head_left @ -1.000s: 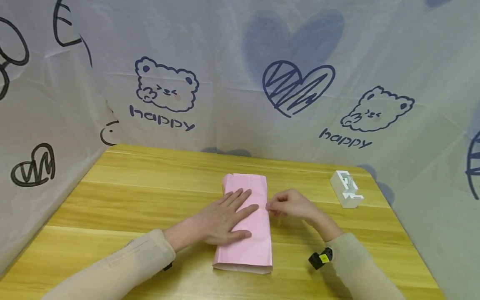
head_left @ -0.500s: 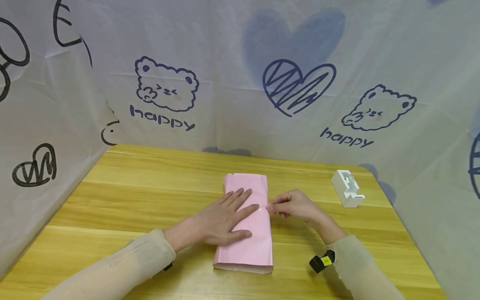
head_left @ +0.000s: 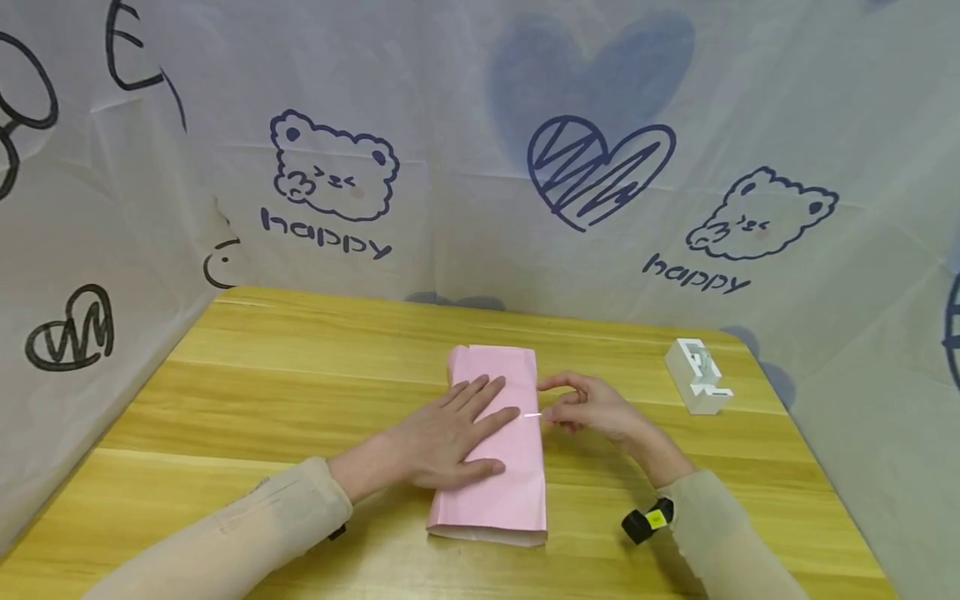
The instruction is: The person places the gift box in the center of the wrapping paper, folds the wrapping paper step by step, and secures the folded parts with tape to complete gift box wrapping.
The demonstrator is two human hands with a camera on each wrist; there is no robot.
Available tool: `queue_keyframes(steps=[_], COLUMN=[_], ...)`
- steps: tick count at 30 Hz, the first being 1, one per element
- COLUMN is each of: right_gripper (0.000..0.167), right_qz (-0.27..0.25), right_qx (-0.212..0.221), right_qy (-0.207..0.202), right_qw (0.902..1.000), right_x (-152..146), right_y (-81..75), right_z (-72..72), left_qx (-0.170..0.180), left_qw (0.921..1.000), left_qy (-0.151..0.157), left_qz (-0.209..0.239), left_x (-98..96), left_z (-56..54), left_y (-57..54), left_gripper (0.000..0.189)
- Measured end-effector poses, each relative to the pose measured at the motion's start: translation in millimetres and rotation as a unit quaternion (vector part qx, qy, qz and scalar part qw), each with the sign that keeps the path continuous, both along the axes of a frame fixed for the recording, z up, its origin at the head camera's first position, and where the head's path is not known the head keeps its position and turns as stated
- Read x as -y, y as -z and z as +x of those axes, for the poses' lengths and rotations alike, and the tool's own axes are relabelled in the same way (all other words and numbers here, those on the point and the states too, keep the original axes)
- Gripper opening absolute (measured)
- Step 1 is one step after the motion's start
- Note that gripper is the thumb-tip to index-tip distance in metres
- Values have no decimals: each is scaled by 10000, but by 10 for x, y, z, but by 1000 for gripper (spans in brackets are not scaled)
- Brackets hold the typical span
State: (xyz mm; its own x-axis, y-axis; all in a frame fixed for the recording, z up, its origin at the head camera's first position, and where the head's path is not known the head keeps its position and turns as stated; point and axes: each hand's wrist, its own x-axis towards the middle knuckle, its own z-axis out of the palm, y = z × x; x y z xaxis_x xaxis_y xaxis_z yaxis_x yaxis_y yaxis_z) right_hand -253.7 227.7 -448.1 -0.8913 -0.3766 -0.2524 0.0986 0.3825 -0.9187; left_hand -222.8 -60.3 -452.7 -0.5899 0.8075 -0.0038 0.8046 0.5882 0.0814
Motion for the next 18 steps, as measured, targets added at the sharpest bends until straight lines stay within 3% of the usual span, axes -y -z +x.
queue_keyframes(steps=[11,18], right_gripper=[36,36], right_qz=[-2,79], right_qx=[-107,-108], right_qy=[330,71], right_qw=[9994,9999], right_x=[-68,-20], right_y=[130,128], right_z=[30,91], left_qx=[-7,-5], left_qw=[10000,9999], left_qy=[17,29], left_qz=[97,99], left_x=[20,13], left_z=[-11,-6], left_y=[18,5], left_gripper=[76,76])
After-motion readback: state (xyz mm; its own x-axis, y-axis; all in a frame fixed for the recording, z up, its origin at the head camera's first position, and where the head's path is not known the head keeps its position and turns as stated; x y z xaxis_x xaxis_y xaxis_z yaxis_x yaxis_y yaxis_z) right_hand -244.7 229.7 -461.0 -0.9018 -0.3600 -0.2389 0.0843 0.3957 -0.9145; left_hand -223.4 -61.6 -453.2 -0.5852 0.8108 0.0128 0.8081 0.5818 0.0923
